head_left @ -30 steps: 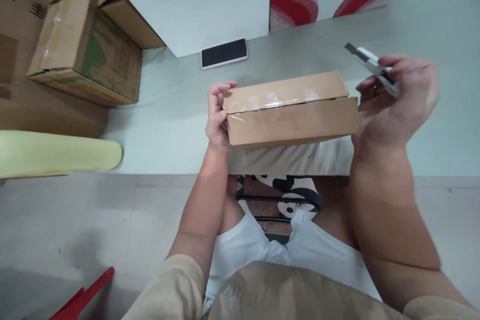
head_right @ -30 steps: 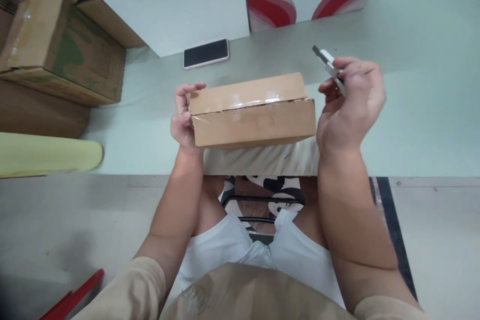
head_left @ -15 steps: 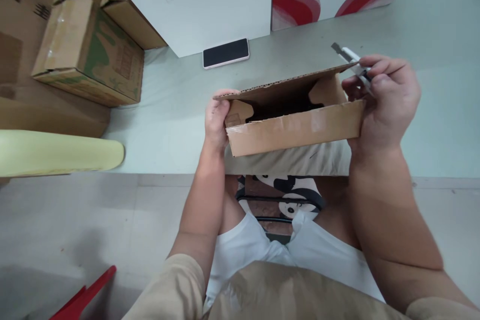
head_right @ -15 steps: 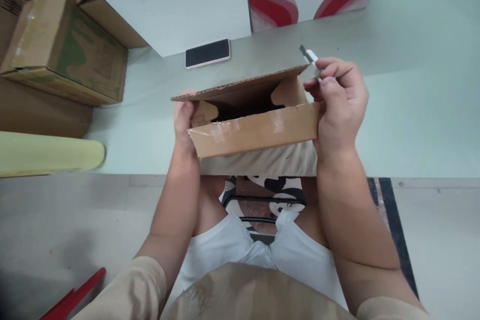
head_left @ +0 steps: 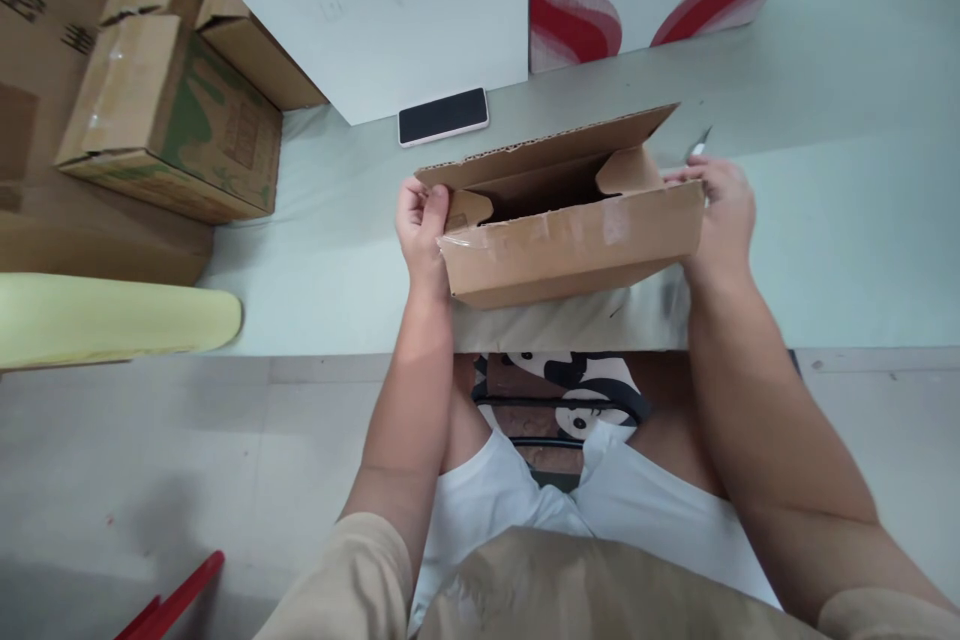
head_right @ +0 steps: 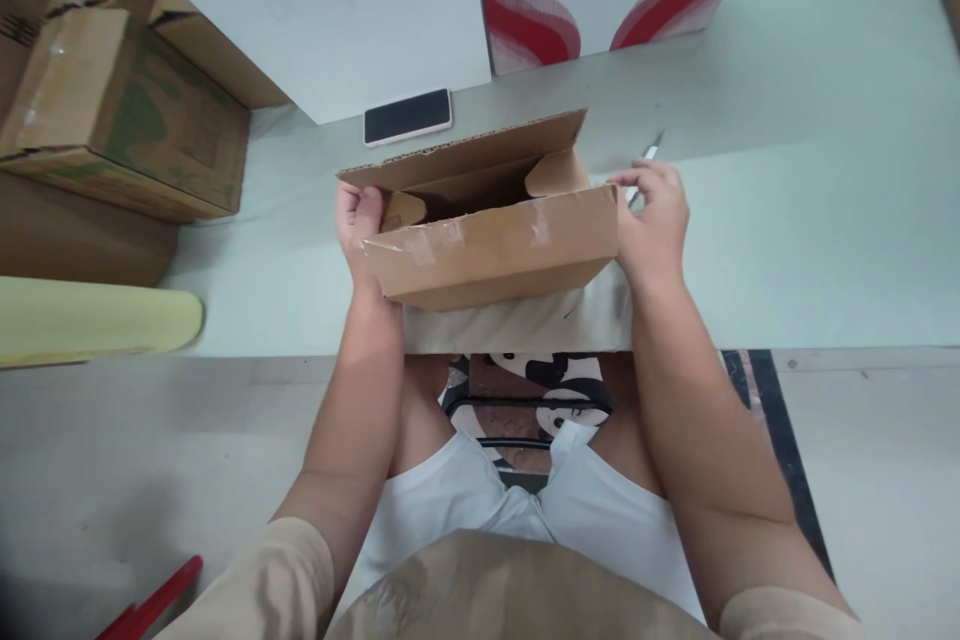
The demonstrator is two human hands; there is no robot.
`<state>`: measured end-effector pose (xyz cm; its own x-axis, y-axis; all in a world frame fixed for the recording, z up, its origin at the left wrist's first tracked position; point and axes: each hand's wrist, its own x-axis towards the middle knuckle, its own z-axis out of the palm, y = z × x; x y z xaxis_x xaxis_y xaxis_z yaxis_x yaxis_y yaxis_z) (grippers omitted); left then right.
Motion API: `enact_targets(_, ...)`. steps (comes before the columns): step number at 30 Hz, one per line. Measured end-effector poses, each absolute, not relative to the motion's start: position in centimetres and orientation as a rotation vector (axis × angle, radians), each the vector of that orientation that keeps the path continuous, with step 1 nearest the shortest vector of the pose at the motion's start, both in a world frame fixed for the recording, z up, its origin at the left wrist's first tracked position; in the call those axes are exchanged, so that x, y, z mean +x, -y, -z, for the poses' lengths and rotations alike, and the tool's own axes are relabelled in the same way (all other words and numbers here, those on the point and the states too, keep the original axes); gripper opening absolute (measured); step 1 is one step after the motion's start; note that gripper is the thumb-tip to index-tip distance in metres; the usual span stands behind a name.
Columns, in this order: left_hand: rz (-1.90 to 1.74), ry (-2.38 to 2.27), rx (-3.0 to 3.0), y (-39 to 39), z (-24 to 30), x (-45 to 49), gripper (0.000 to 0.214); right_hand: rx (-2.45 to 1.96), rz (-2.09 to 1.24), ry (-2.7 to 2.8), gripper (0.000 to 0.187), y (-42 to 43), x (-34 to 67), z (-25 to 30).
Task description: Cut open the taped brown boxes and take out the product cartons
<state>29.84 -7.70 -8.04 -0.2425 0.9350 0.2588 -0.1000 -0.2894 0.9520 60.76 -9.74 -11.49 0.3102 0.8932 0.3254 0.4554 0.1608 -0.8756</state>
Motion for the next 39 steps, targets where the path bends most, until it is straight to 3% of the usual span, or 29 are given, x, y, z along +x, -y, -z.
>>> enact_targets(7, -1.901, -1.290, 1.278, 9.0, 6.6, 30.7, 0.063, -0.932, -0.502, 1.043, 0.007, 11.7, 56.9, 4.1)
enact_targets(12, -1.661, -1.110, 1.528, 10.1, 6.0, 30.9, 0.053, -0.803, -0.643, 1.255, 0.041, 12.4, 57.4, 3.4)
enact_targets(16, -1.340, -1.062, 1.759, 10.2, 6.3, 29.4, 0.070, -0.864, -0.752, 1.697, 0.070, 12.5, 58.7, 3.9)
enact_targets(18, -1.272, -1.060, 1.819, 10.2, 6.5, 28.9, 0.073, -0.902, -0.773, 1.807, 0.074, 12.7, 59.0, 3.8)
enact_targets(23, -1.508, -1.023, 1.649, 10.4, 6.7, 29.8, 0.073, -0.861, -0.759, 1.686, 0.060, 13.2, 58.0, 3.8)
enact_targets(29, -1.862, -0.972, 1.387, 10.5, 6.2, 31.0, 0.055, -0.724, -0.526, 1.318, 0.040, 13.4, 55.8, 4.6)
enact_targets(36, -1.972, -1.021, 1.530, 12.7, 3.5, 27.7, 0.046, -0.601, -0.402, 1.515, 0.029, 16.4, 53.4, 4.2)
enact_targets(39, -2.012, -1.029, 1.743, 15.1, 0.2, 27.0, 0.030, -0.595, -0.371, 1.555, 0.027, 17.1, 52.8, 4.2)
